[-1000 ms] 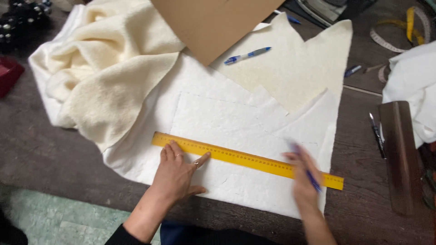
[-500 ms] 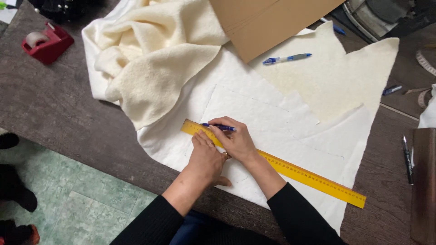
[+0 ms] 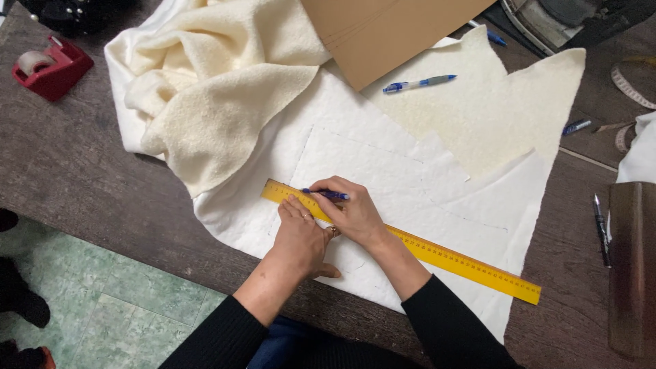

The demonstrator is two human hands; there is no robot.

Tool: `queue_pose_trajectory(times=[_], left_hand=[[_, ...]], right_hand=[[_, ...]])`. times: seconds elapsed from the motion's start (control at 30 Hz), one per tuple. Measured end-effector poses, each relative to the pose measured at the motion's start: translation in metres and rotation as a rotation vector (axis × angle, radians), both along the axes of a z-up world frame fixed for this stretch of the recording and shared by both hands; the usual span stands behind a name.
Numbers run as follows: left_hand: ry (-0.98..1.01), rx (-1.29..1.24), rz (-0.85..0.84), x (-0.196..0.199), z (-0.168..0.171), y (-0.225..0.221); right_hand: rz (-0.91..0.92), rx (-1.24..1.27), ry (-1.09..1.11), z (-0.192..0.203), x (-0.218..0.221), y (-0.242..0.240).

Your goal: Tracing a garment pattern onto fabric using a pen and a ruler

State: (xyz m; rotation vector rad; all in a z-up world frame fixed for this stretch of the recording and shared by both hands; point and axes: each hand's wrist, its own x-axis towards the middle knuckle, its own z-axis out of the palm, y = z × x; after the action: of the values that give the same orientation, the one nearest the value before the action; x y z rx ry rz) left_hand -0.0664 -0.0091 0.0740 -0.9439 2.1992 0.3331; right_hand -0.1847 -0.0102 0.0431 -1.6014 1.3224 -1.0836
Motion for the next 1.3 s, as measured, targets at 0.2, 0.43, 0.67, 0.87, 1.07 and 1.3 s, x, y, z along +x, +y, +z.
queue_pose_trajectory(times=[0.2,0.43,0.67,0.87,1.07,1.3], left_hand=[[0.026,0.01,0.007,-0.002,0.026,-0.002],[0.011,0.033,0.016,-0.003,0.043,-0.005],[0.019,0.021,0.005,-0.003,0.041,-0.004],[0.01,0.013,0.026,-0.003,0.041,-0.002],[0.002,-0.016,0.029,-0.006,0.036,0.001],[0.093,-0.005,0.033,-0.026,0.026,0.017]], right_hand=[[-0.042,0.049,0.033,0.008,-0.028,0.024],[-0.147,0.193,0.062,0.017,-0.065,0.06],[-0.233,0.211,0.144,0.029,-0.103,0.098],[-0.335,0.251,0.236,0.034,-0.136,0.13],[-0.503,0.261,0.21,0.021,-0.154,0.149],[-0.466,0.233,0.035,0.014,-0.125,0.123]])
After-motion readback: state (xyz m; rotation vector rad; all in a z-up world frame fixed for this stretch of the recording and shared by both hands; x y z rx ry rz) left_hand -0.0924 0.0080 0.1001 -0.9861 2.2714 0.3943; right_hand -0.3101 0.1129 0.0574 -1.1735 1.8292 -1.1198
